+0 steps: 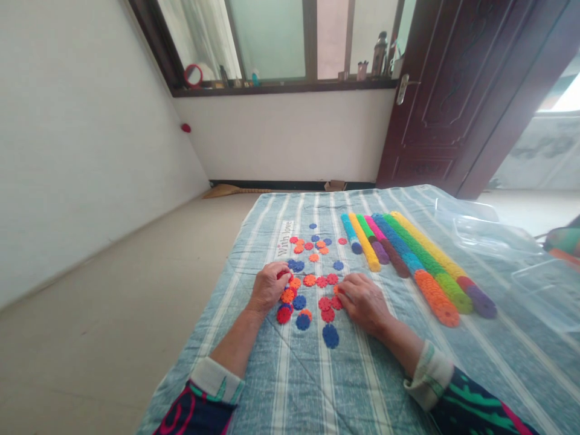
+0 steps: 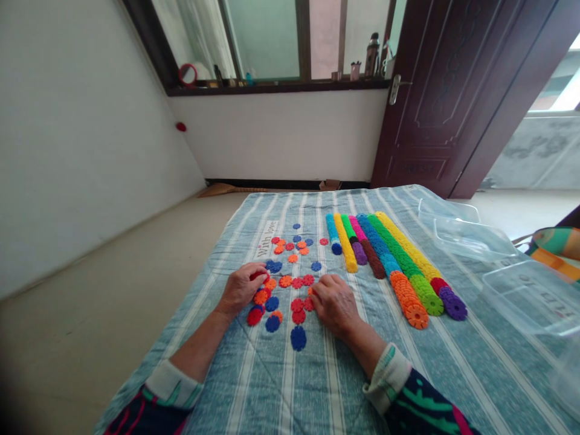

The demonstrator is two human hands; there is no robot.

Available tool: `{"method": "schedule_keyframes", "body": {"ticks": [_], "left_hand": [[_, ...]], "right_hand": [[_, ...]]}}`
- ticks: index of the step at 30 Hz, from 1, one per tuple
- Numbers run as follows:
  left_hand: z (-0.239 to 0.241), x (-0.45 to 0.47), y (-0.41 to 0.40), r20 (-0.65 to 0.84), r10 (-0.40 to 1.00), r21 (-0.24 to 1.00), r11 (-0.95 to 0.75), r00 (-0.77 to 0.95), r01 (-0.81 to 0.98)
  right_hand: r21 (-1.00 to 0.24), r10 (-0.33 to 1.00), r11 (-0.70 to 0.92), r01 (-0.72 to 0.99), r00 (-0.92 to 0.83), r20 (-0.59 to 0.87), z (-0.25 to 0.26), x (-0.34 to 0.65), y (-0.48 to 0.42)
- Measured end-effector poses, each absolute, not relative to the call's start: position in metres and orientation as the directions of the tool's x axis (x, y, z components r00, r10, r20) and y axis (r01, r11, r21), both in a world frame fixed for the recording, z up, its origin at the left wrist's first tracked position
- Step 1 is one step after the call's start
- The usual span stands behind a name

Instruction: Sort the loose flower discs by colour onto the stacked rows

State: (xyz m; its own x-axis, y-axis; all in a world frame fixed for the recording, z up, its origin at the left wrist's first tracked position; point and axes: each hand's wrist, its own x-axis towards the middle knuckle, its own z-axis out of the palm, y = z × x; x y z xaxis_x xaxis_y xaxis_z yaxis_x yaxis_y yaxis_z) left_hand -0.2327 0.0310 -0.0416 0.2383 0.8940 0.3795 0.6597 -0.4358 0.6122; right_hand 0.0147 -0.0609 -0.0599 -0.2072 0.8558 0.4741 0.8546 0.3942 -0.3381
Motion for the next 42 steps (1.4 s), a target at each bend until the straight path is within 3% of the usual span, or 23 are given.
{"method": "schedule_keyframes", "body": {"ticks": [14, 24, 35, 42], "left_hand": [[-0.043, -0.235, 0.032, 0.400, 0.893, 0.627, -0.429, 0.204, 0.650], [-0.036, -0.239, 0.033, 0.219, 0.976, 0.865, -0.193, -0.004, 0.463], [-0.026, -0.233, 0.027, 0.087, 0.994, 0.965, -0.066, -0.073, 0.255], [-0.026, -0.235, 0.028, 0.054, 0.996, 0.960, -0.032, -0.072, 0.278]], "right_hand": [[-0.351, 0.862, 0.393, 0.850, -0.208, 0.461, -0.059, 0.013, -0.061], [-0.387, 0.845, 0.437, 0.811, -0.224, 0.486, -0.063, 0.012, -0.062], [-0.399, 0.801, 0.552, 0.732, -0.334, 0.496, -0.062, 0.009, -0.062], [-0.410, 0.826, 0.513, 0.754, -0.304, 0.474, -0.058, 0.005, -0.063]]}}
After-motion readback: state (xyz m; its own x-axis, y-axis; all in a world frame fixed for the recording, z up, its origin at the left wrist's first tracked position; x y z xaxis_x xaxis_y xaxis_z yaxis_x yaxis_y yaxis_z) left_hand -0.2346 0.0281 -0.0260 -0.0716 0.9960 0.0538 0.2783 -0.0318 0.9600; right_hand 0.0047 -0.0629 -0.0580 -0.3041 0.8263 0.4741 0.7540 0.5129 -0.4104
